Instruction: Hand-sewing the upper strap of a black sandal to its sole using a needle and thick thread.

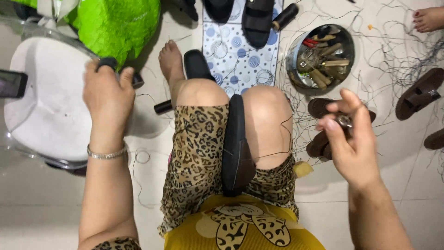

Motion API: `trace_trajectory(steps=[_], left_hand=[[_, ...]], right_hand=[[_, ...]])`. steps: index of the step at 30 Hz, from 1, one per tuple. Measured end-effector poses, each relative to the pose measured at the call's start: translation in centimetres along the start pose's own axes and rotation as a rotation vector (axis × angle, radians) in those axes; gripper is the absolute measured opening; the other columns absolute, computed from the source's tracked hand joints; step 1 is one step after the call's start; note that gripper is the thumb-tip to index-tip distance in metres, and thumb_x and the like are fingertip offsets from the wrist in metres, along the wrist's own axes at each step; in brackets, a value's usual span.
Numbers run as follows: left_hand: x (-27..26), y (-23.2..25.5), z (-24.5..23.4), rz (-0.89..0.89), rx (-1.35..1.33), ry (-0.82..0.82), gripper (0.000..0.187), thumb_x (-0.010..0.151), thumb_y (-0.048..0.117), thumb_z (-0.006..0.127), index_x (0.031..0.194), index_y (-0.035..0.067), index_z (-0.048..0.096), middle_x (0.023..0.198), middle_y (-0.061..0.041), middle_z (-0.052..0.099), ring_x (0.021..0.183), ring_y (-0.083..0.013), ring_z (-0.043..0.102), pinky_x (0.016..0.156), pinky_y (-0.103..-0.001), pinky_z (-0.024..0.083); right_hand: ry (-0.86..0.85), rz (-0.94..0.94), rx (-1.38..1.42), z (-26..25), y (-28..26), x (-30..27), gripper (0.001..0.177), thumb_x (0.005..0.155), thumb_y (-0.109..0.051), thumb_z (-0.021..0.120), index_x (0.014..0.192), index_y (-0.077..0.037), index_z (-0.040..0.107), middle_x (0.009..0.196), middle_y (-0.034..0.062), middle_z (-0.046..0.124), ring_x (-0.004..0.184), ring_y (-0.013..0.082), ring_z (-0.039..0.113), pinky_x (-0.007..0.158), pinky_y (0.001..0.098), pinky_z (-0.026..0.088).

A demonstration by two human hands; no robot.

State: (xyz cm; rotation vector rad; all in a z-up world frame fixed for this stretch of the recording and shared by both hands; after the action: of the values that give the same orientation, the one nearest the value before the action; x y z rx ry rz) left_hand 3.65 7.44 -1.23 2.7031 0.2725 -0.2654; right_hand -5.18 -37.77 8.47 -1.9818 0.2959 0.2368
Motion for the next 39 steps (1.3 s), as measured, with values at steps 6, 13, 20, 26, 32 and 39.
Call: trace_trajectory(steps=[6, 13, 20, 26, 32, 39], left_hand=[[-9.7, 13.4, -3.9, 0.338, -0.933, -0.278, 0.036, 0.076, 0.006, 0.080, 0.107, 0.004, 0.062, 0.083, -0.003, 0.068, 0.062, -0.0095, 0.058, 0.056, -0.021, 0.049], [-12.5, 16.9, -1.8, 0.772, -0.398, -0.471, 0.093, 0.080, 0.031, 0.082, 0.150, -0.004, 0.032, 0.163, -0.027, 0.028, 0.117, -0.0441, 0.065, 0.079, -0.044, 0.062], [-12.5, 16.7, -1.8, 0.805, -0.461, -0.439, 0.093, 0.079, 0.025, 0.083, 0.150, -0.005, 0.032, 0.162, -0.030, 0.030, 0.127, -0.0419, 0.062, 0.087, -0.041, 0.061], [-12.1, 16.9, -0.9, 0.772, -0.379, -0.433, 0.092, 0.079, 0.031, 0.083, 0.149, -0.006, 0.036, 0.160, -0.030, 0.032, 0.085, -0.0343, 0.076, 0.064, -0.036, 0.063], [-12.2, 16.3, 0.2, 0.822, -0.385, -0.386, 0.087, 0.083, 0.042, 0.077, 0.148, -0.006, 0.042, 0.162, -0.024, 0.031, 0.092, -0.0314, 0.076, 0.072, -0.035, 0.060], [-12.5, 15.8, -0.5, 0.894, -0.452, -0.240, 0.082, 0.089, 0.041, 0.075, 0.143, -0.013, 0.047, 0.160, -0.031, 0.030, 0.106, -0.0337, 0.074, 0.073, -0.032, 0.062]], right_hand=[[-0.400, -0.589, -0.456, 5.2, -2.5, -4.7, 0.051, 0.093, -0.013, 0.066, 0.142, -0.026, 0.055, 0.110, 0.0065, 0.065, 0.069, 0.0074, 0.052, 0.053, 0.0154, 0.048], [-0.493, -0.588, -0.462, 7.1, -6.8, -4.0, 0.054, 0.075, 0.004, 0.073, 0.125, -0.017, 0.071, 0.100, 0.0038, 0.069, 0.057, 0.0097, 0.061, 0.049, 0.0241, 0.052], [-0.516, -0.596, -0.651, 7.5, -7.7, -4.1, 0.057, 0.070, 0.003, 0.070, 0.124, -0.016, 0.074, 0.100, 0.0052, 0.069, 0.048, 0.0122, 0.054, 0.041, 0.0280, 0.048], [-0.460, -0.613, -1.102, 7.9, -8.5, -5.2, 0.068, 0.071, -0.010, 0.067, 0.138, -0.025, 0.066, 0.078, 0.0062, 0.053, 0.043, 0.0165, 0.050, 0.036, 0.0309, 0.045], [-0.595, -0.462, -0.910, 9.1, -8.8, -3.0, 0.028, 0.083, -0.010, 0.061, 0.111, -0.009, 0.061, 0.099, 0.0127, 0.071, 0.045, 0.0277, 0.067, 0.043, 0.0427, 0.056], [-0.551, -0.508, -0.761, 10.6, -8.0, -1.6, 0.028, 0.092, -0.016, 0.070, 0.113, -0.008, 0.053, 0.061, 0.0066, 0.066, 0.045, 0.0245, 0.068, 0.041, 0.0429, 0.051]])
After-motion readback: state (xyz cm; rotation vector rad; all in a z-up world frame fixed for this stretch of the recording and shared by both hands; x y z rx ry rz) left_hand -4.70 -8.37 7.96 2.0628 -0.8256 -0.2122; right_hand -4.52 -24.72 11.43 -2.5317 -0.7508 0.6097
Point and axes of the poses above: each hand's wrist, its own x-axis towards the middle knuckle, its own z-axis out of the palm, y = z × x, the point moved 6 cm from there along x, towards the middle knuckle
